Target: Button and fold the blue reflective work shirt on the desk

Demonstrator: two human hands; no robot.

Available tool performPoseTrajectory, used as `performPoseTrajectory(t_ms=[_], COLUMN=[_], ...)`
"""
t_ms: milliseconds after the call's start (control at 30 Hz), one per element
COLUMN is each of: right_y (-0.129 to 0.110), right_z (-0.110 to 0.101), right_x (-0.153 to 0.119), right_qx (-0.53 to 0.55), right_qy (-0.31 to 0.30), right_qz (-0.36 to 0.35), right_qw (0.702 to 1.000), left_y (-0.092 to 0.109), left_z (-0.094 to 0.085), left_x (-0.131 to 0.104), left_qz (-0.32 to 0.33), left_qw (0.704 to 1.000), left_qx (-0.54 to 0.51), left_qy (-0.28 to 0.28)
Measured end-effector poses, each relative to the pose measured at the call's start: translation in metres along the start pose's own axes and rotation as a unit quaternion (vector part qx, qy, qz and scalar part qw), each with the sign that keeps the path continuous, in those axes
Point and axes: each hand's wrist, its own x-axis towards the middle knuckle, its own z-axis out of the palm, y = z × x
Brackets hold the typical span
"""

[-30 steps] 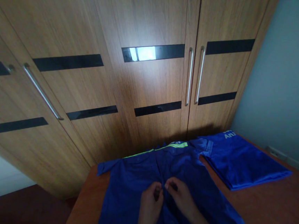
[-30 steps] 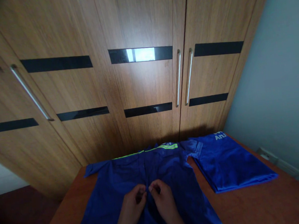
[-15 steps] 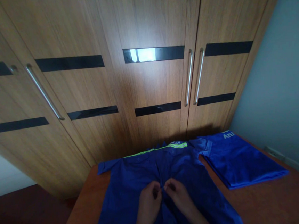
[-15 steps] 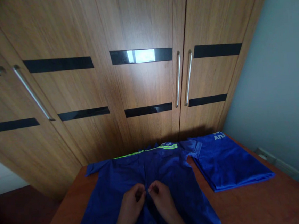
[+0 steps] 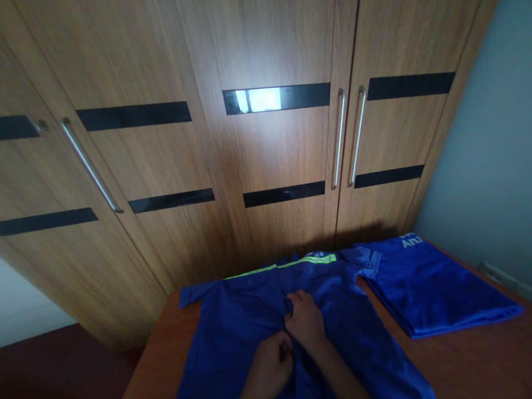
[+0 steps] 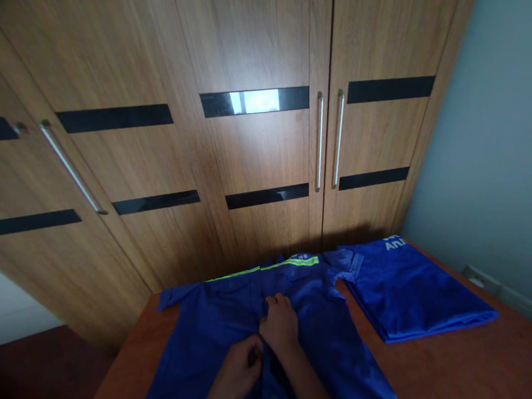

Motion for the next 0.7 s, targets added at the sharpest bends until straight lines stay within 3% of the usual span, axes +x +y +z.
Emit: performPoseTrajectory(t_ms=[200, 367, 533, 700], right_y=[0.015, 0.023, 0.031, 0.035], right_z=[0.01, 0.011, 0.015, 0.014], right_x=[-0.001, 0.008, 0.016, 0.019], right_qx=[0.049, 0.123, 0.207, 0.287], right_qy=[-0.003, 0.004, 0.03, 0.046], right_qz=[0.004, 0.024, 0.055, 0.08], right_qw=[0.999, 0.992, 0.976, 0.954], left_y=[0.01, 0.02, 0.013, -0.004], left_z=[-0.011, -0.029, -0.021, -0.007], left_x=[0.011, 0.045, 0.078, 0.088], left_qz=[0.011, -0.014, -0.063, -0.096], left_qw=[0.996, 0.986, 0.981, 0.979], left_qx=[-0.016, 0.062, 0.128, 0.146], left_qy=[0.085, 0.153, 0.127, 0.107])
